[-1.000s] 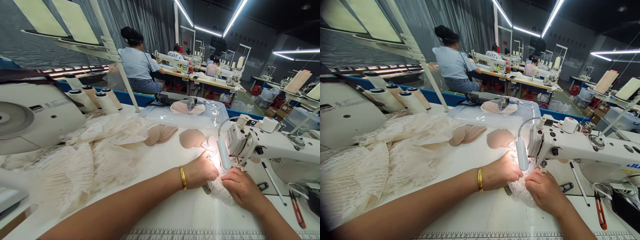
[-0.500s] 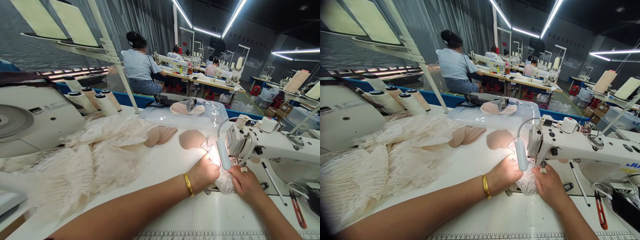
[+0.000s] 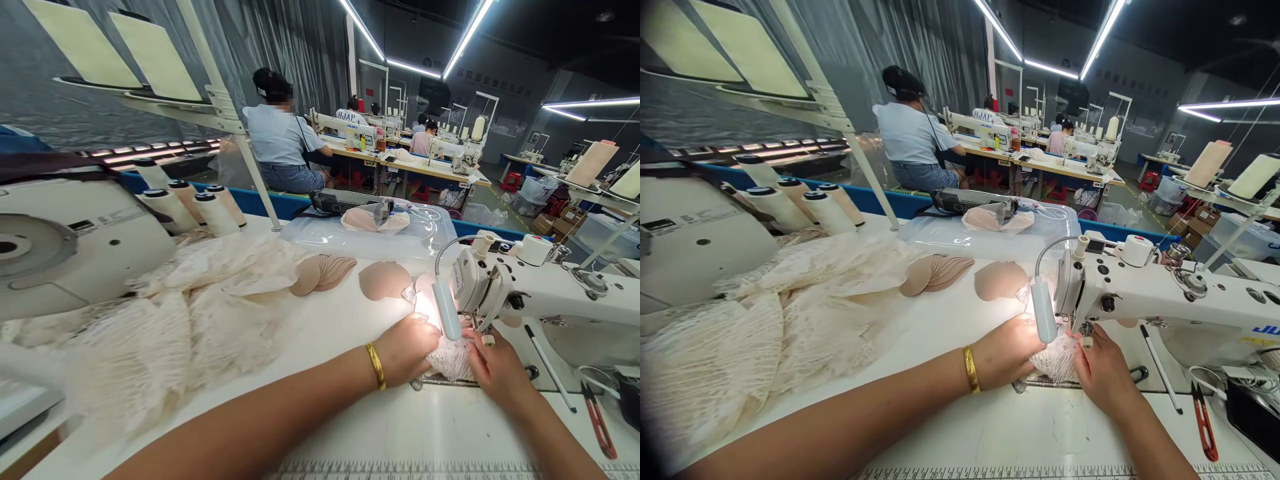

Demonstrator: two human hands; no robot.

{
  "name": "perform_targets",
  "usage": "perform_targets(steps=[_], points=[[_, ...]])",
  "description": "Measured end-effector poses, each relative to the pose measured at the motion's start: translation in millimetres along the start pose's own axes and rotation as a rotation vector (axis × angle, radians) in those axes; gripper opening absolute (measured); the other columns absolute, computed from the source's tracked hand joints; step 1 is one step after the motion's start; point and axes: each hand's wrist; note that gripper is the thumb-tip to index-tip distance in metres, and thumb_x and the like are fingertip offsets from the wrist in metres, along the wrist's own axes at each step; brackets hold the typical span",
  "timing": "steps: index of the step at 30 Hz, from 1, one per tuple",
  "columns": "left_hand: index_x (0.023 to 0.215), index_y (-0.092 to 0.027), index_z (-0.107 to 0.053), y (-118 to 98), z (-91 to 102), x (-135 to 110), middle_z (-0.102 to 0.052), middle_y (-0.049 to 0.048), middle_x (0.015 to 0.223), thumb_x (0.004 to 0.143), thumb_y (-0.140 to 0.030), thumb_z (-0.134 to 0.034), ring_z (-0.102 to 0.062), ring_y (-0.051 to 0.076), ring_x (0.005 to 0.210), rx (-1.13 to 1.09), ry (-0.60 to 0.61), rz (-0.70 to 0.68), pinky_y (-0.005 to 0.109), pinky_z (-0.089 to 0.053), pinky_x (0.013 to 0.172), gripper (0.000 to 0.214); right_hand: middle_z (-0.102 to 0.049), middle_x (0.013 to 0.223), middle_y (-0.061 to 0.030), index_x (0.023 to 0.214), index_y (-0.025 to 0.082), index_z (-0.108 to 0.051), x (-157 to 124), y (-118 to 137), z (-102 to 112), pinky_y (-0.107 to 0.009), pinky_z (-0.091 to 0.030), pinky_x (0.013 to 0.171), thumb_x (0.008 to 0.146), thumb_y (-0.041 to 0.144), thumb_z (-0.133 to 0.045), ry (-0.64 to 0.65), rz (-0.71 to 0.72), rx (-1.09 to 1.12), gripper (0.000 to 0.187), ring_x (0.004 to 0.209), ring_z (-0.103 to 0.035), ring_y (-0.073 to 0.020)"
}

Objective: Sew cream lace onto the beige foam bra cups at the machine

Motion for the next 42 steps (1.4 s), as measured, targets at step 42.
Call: perform_targets(steps=[42], points=[[0.073,-0.020,-0.065,5.9,-9.2,-4.3,-0.065,0.0011,0.074,0.086,-0.009,-0.059,-0.058,0.018,0.077,0.132,-0.136,0.001,0.043,-0.032,0.092,0.018,-0.073,0.118,-0.0080,0.136,0.028,-0.061,-3.3,3.0,-16.0,-0.045,-0.050,0.095,0.092,0.011,-0.046,0.221,-0.054,-0.156,0.050,0.109,-0.064,-0.0273]])
Point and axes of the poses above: each hand's wrist, its own x-axis towards the middle knuckle, its own z-axis out of the back of the hand, y = z × x
